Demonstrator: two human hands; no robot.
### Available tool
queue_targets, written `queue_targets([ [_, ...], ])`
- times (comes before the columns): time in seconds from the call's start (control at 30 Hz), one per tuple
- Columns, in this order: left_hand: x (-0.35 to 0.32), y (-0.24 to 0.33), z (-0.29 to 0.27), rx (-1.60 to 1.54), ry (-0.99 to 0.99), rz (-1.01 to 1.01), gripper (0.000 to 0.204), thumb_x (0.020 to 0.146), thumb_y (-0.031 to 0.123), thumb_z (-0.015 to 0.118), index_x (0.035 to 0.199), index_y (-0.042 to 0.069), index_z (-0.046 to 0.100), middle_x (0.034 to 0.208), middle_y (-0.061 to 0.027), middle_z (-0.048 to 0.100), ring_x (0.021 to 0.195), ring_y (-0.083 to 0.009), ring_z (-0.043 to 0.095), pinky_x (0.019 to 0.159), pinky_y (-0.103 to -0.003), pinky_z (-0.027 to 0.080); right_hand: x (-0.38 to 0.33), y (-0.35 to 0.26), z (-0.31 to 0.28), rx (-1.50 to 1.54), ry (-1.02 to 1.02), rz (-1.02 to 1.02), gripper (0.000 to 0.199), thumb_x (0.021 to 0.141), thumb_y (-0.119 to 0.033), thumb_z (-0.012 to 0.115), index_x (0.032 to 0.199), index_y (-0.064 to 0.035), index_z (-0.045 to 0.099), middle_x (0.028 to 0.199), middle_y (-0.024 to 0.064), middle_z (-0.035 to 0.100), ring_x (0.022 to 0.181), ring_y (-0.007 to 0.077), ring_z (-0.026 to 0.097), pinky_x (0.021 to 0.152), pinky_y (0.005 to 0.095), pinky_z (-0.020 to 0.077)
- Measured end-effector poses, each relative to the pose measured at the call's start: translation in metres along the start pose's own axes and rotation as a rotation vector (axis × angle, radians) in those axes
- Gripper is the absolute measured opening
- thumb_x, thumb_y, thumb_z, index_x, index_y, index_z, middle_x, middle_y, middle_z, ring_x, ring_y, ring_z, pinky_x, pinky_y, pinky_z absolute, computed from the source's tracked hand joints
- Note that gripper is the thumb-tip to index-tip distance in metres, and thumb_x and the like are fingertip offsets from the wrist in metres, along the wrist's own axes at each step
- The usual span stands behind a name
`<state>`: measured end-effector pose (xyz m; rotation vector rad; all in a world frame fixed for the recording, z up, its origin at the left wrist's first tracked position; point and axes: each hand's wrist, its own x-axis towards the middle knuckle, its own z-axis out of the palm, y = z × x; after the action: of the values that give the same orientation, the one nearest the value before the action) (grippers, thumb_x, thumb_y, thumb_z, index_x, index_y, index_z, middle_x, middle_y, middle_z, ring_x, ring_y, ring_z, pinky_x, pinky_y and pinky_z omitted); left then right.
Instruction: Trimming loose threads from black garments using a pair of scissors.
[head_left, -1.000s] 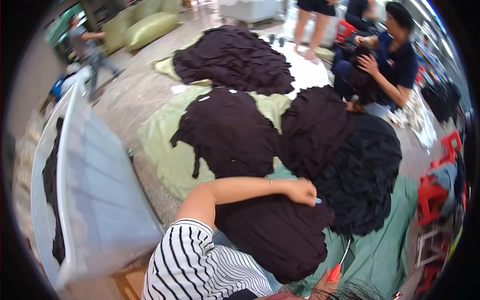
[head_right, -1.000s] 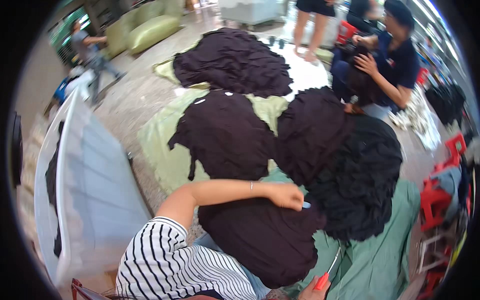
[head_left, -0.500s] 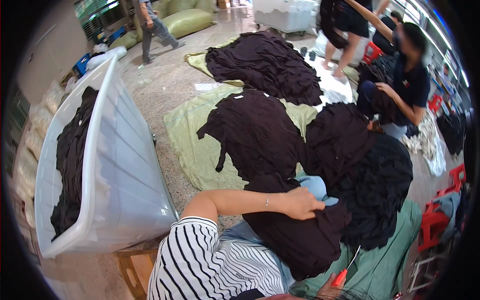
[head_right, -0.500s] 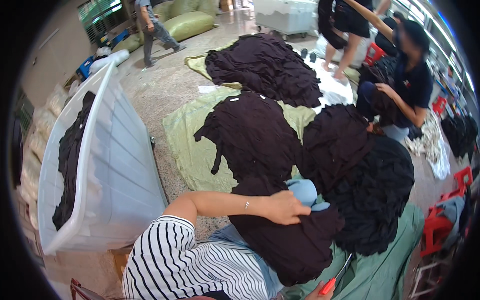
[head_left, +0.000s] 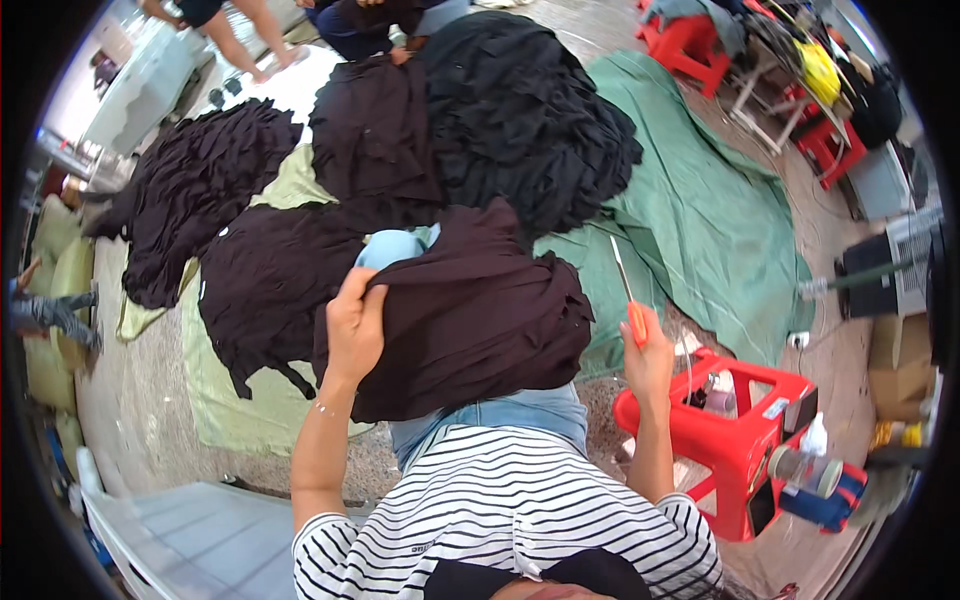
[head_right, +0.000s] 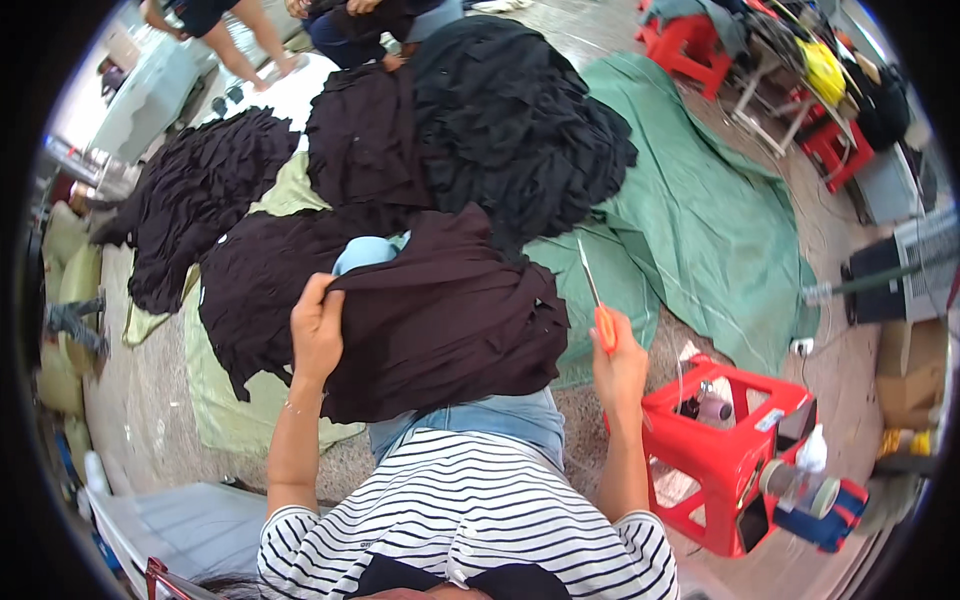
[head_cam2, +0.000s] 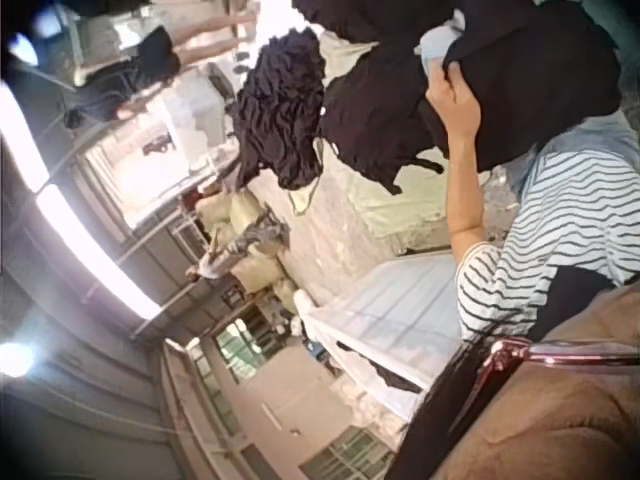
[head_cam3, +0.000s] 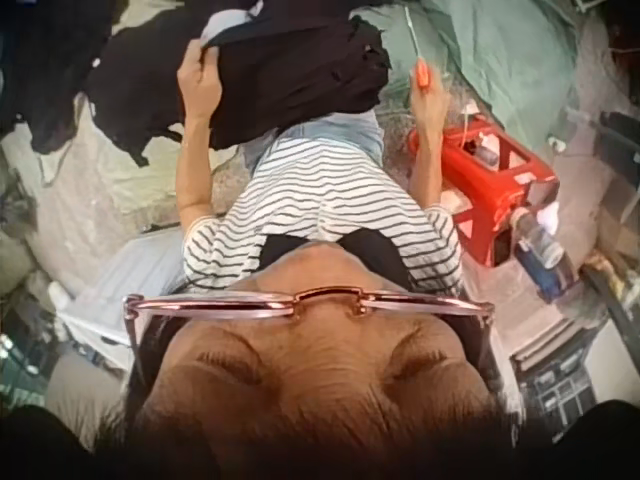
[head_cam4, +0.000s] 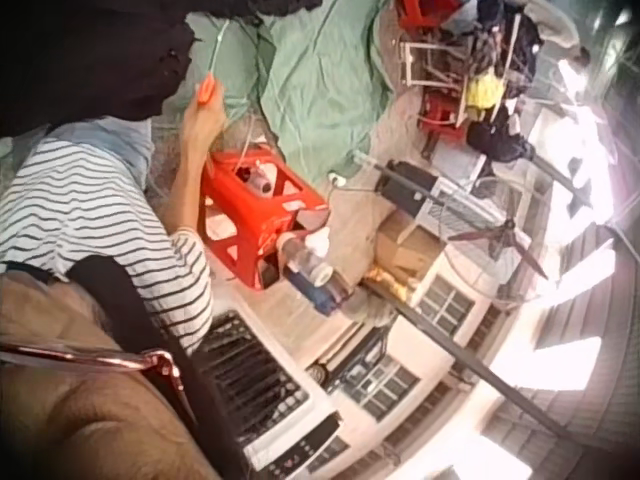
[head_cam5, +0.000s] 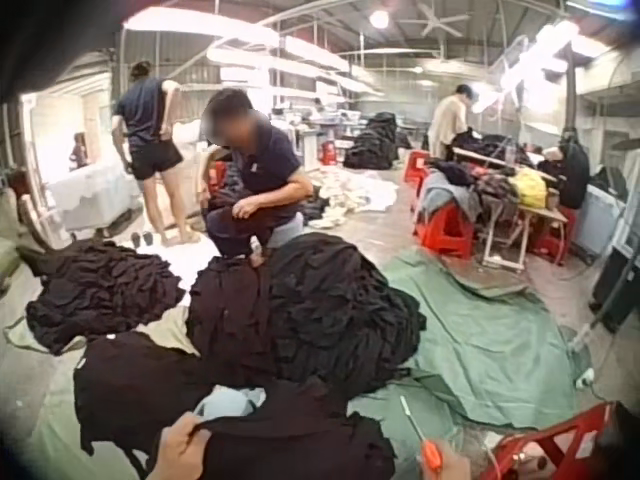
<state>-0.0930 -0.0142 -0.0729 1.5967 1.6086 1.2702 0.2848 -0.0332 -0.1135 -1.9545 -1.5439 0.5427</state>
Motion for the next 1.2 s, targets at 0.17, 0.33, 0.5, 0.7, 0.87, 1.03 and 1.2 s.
queue_targets([
  [0.17,-0.011,0.006,-0.018,-0.055,0.155,-0.073,0.016,0.102,0.017,0.058,0.106,0.002,0.059,0.096,-0.0031,0.057,0.091,-0.0118,0.052,0.085,-0.025,0.043,0.006,-0.006,0.005,0.048,0.041,-0.066,0.036,0.092,-0.015,0.069,0.126,-0.0103,0.059,0.099,0.0223,0.07,0.093,0.0413,0.069,0.076,0.0433,0.0541],
  [0.33,-0.043,0.027,0.0,0.562,0.06,0.438,0.059,0.079,0.026,0.081,0.128,0.004,0.057,0.137,-0.0182,0.049,0.128,-0.0369,0.046,0.108,-0.048,0.036,0.032,-0.004,0.026,0.122,0.002,-0.068,0.046,0.088,-0.014,0.071,0.132,-0.0119,0.057,0.113,0.0184,0.069,0.103,0.0379,0.069,0.084,0.0408,0.0539],
  [0.5,-0.042,0.022,0.021,0.518,0.037,0.32,0.064,0.078,0.024,0.082,0.132,0.004,0.056,0.145,-0.0192,0.045,0.132,-0.0375,0.045,0.11,-0.047,0.036,0.066,-0.007,0.063,0.178,-0.052,-0.23,0.06,0.08,-0.005,0.077,0.135,-0.0083,0.053,0.119,0.0167,0.068,0.109,0.035,0.067,0.092,0.0381,0.0519],
  [0.7,0.064,-0.016,0.007,0.896,-0.451,-0.005,0.068,0.073,0.05,0.079,0.121,0.004,0.064,0.139,-0.0242,0.051,0.136,-0.0386,0.041,0.11,-0.054,0.033,0.107,-0.03,0.088,0.231,-0.161,-0.136,0.064,0.078,-0.002,0.073,0.137,-0.0113,0.052,0.118,0.0163,0.069,0.112,0.0334,0.067,0.094,0.038,0.0508],
  [0.87,0.075,-0.05,0.024,0.248,-0.36,0.141,0.025,0.088,0.017,0.071,0.098,-0.002,0.059,0.084,-0.0133,0.066,0.075,-0.0285,0.062,0.071,-0.037,0.049,0.129,-0.021,0.109,0.21,-0.403,-0.21,0.073,0.074,0.009,0.062,0.142,-0.0145,0.048,0.118,0.0202,0.068,0.114,0.0396,0.064,0.096,0.0421,0.05],
  [1.03,0.078,0.031,0.007,-0.058,-0.29,0.05,0.01,0.095,0.005,0.064,0.095,0.0,0.057,0.081,0.0016,0.054,0.081,-0.0053,0.046,0.074,-0.023,0.043,0.152,-0.008,0.14,0.439,-0.614,-0.309,0.069,0.074,0.012,0.064,0.138,-0.01,0.053,0.123,0.0048,0.067,0.116,0.0185,0.061,0.101,0.0312,0.0462],
  [1.2,0.082,0.075,-0.015,-0.109,-0.169,0.166,0.008,0.093,0.003,0.067,0.097,0.0,0.06,0.085,0.0045,0.056,0.084,-0.0043,0.049,0.078,-0.02,0.042,0.159,-0.026,0.155,0.516,-0.752,-0.181,0.047,0.082,0.008,0.068,0.127,-0.0025,0.06,0.114,-0.0003,0.066,0.108,0.0123,0.062,0.096,0.027,0.048],
])
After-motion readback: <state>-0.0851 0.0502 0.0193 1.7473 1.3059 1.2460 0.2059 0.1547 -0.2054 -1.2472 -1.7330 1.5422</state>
